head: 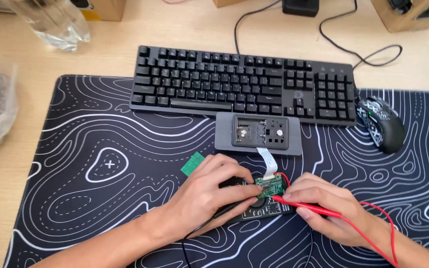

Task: Testing a printed circuit board (PCB) using a multimeter probe to check various test points.

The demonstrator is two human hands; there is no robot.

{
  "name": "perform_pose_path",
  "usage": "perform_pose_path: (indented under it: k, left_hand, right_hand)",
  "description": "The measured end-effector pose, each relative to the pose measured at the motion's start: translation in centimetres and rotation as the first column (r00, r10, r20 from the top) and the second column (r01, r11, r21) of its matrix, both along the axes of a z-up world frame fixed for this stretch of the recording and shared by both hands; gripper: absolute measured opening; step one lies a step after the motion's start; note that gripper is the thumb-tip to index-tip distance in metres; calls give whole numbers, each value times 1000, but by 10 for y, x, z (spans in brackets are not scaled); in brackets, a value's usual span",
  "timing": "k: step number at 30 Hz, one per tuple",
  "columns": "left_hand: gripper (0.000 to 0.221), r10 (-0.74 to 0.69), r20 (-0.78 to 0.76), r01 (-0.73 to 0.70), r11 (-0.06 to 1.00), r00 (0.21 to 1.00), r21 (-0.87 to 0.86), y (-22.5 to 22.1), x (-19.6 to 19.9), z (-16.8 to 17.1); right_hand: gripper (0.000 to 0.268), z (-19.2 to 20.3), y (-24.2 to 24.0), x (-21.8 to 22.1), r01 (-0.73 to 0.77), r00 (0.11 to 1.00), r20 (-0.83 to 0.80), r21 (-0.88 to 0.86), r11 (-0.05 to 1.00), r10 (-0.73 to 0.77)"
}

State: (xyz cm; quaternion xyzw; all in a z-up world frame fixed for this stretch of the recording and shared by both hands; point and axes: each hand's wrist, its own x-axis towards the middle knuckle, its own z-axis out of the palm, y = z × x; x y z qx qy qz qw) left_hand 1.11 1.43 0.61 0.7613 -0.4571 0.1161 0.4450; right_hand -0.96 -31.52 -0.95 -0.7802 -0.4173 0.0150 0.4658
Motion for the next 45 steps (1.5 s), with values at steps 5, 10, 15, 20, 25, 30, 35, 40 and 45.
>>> perform_pose_path:
  k: [5,10,15,20,25,30,35,40,45]
  left_hand:
    - [15,1,-37,-2,1000,999,-29,-10,1,3]
    - [15,8,-33,-9,999,999,-31,-9,1,6]
    - [17,-8,-135,5,1000,991,-26,-5,4,0]
    - [16,-15,-54,14,1000,998,-11,-10,2,-1]
    - [18,20,-49,-17,998,999,55,-11,-2,-3]
    - [16,47,-43,-45,998,998,47,-12,-4,-2]
    - [17,31,-49,-29,998,998,47,-12,-4,-5]
    - [16,33,-74,-29,998,997,59,-12,-5,-3]
    - [14,44,-47,-42,998,998,55,-13,-4,-1]
  right_hand:
    - [25,-3,3,-1,11,1000,-7,19,1000,-11]
    - [25,-3,2,-3,-1,1000,-1,31,1000,1]
    - [26,-1,2,-1,2,1000,-23,19,1000,-2]
    - [25,8,4,0,3,999,39,9,1000,-4]
    - [22,14,-12,6,51,988,143,32,998,-55]
    - [29,-4,-69,20,591,755,257,133,796,-603]
    - [27,38,-90,35,139,766,-629,368,919,136]
    - [36,30,-205,48,-604,509,-845,-218,766,162]
    - [20,-47,-321,48,608,730,3,-460,647,-684]
